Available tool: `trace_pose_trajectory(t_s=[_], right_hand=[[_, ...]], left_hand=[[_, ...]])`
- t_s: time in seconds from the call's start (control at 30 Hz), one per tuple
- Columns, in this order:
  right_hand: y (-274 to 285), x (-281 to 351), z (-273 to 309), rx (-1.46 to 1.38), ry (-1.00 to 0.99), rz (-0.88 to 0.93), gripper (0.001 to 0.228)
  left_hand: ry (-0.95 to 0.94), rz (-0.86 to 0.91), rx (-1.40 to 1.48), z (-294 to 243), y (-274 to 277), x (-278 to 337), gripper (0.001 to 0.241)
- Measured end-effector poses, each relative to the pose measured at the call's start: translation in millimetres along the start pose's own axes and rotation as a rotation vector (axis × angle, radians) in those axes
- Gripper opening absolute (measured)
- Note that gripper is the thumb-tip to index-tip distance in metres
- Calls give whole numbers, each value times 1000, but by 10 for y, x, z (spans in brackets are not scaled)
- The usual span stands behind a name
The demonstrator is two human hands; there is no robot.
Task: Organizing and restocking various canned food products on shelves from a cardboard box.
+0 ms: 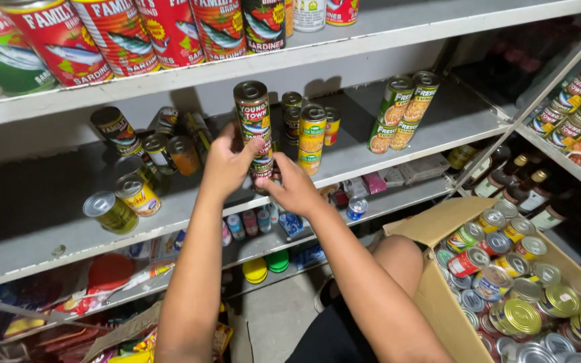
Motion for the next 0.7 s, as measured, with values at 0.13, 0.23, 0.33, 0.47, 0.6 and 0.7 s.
trace_pose_trajectory(t_s=[0.13,0.23,0.33,0.47,0.6,0.7], right_hand=[[204,124,258,77,126,-68,45],[352,535,523,113,280,-91,49],[503,1002,320,-161,111,-41,47],[826,1833,-135,-676,-166,-157,54],[1440,2481,-105,-669,-130,-401,56],[1750,2895,-221,-773,-251,-577,67]], left_hand=[[-23,-17,74,-13,-83,3,39],[-53,18,345,-189,-304,161,40],[-83,92,579,-396,-711,347,43],[189,260,911,-303,-1713,618,46],[405,379,1105,-198,-2751,885,44],[480,489,1148,-328,-3347,1075,42]])
Point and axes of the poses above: each hand's wrist, its own x-axis away from the middle knuckle, its own y-axis out of the back of the hand, z = x × y, the point moved 8 cm from there along -x, towards the middle knuckle, and after that the axes turned 3 degrees about -x, right-handed, at the moved point
